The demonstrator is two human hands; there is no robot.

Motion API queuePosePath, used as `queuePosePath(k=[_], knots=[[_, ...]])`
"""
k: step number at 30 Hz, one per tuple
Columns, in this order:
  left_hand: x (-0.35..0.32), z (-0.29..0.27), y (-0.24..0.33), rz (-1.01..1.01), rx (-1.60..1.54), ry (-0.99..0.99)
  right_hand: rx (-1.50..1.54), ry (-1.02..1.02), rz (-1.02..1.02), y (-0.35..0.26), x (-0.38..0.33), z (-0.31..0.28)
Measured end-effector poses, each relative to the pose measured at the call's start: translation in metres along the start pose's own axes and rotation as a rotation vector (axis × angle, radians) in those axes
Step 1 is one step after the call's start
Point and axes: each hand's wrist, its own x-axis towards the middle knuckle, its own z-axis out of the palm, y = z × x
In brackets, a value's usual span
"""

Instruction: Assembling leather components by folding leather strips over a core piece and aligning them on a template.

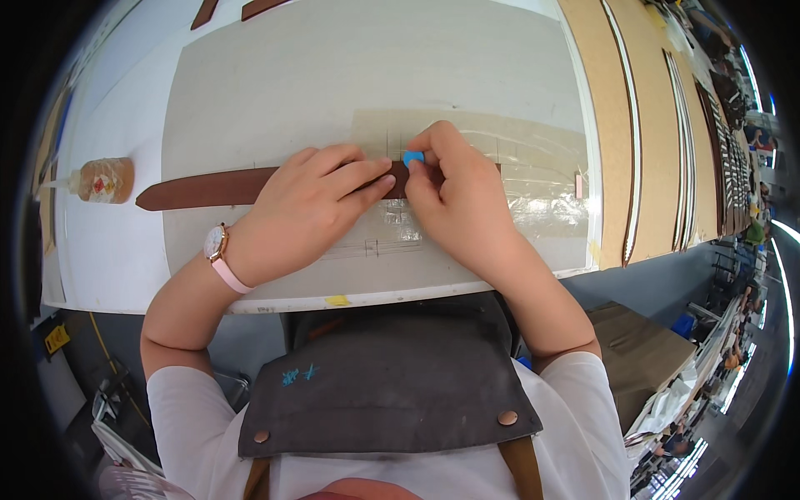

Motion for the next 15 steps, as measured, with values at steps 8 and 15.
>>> queuePosePath(k=[8,15], knots=[[0.0,-0.001,0.0,-0.013,-0.035,-0.003,-0.159,-0.078,-0.057,0.012,0.003,0.008],[0.0,0.0,-0.001,0.0,0.001,0.004,-0.349,0.021,-0.229,0.006,0.001,0.018]])
